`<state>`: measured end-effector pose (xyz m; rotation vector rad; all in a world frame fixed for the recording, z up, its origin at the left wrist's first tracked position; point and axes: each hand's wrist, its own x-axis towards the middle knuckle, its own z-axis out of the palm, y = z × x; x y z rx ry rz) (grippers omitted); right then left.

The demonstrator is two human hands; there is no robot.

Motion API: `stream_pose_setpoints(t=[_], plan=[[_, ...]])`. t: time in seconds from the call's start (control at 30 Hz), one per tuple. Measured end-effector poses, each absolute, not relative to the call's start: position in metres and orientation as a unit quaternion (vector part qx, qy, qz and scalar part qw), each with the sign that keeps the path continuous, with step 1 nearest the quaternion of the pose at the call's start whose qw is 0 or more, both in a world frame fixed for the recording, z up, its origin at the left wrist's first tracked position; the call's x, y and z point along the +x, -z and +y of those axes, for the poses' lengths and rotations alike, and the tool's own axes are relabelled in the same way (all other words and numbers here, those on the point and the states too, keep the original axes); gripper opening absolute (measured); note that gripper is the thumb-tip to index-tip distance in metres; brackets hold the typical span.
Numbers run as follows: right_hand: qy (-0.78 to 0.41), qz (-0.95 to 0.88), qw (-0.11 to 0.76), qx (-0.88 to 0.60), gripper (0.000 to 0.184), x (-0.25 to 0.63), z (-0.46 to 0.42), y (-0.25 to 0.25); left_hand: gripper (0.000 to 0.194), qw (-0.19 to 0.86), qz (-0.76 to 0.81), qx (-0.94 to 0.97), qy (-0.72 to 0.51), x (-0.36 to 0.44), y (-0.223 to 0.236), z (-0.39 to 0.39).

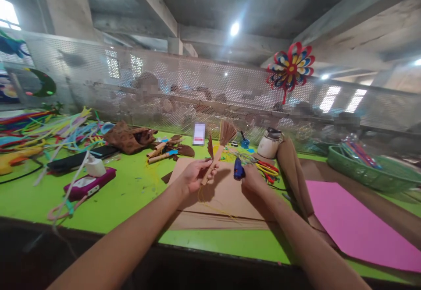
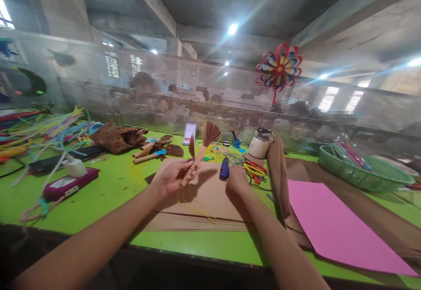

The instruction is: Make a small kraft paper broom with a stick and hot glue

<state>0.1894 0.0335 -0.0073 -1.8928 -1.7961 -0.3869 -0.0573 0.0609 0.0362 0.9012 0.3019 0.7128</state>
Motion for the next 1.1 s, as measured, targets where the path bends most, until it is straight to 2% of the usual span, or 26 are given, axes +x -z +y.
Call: stream_pose_setpoints(t=[0.07, 0.17, 0.33, 0.47, 0.5, 0.57, 0.63, 0.83, 0.97, 1.1], plan=[[0.151, -0.663, 0.236, -0.695, 0.032, 0.185, 0.035, 0.023, 0.013, 0.832, 0.140, 0.421, -0.334, -0.061, -0.028, 0.062], [0.158, -0.661, 0.234, -0.695, 0.032, 0.189, 0.040, 0.033, 0.015, 0.839, 0.128, 0.406, -0.339, -0.064, -0.020, 0.065], [0.093, -0.590, 0.372, -0.711, 0.016, 0.209, 0.051, 0.032, 0.013, 0.848, 0.146, 0.390, -0.327, -0.057, -0.011, 0.064], [0.053, -0.526, 0.434, -0.729, 0.029, 0.221, 0.045, 0.018, 0.012, 0.854, 0.171, 0.377, -0.314, -0.053, -0.010, 0.062], [0.026, -0.518, 0.462, -0.719, 0.032, 0.221, 0.040, 0.011, 0.012, 0.853, 0.169, 0.377, -0.320, -0.053, -0.011, 0.062], [-0.109, -0.513, 0.563, -0.638, 0.036, 0.213, 0.024, -0.007, 0.012, 0.848, 0.161, 0.380, -0.333, -0.054, -0.012, 0.062], [-0.223, -0.545, 0.598, -0.543, 0.037, 0.200, 0.004, -0.027, 0.012, 0.846, 0.154, 0.380, -0.341, -0.056, -0.014, 0.062], [-0.229, -0.650, 0.518, -0.507, 0.034, 0.168, -0.036, -0.055, 0.011, 0.848, 0.123, 0.385, -0.342, -0.060, -0.013, 0.060], [-0.164, -0.698, 0.451, -0.532, 0.033, 0.158, -0.036, -0.047, 0.011, 0.836, 0.130, 0.390, -0.363, -0.058, -0.014, 0.058], [-0.095, -0.716, 0.422, -0.548, 0.035, 0.152, -0.035, -0.047, 0.013, 0.816, 0.157, 0.398, -0.389, -0.053, -0.018, 0.054]])
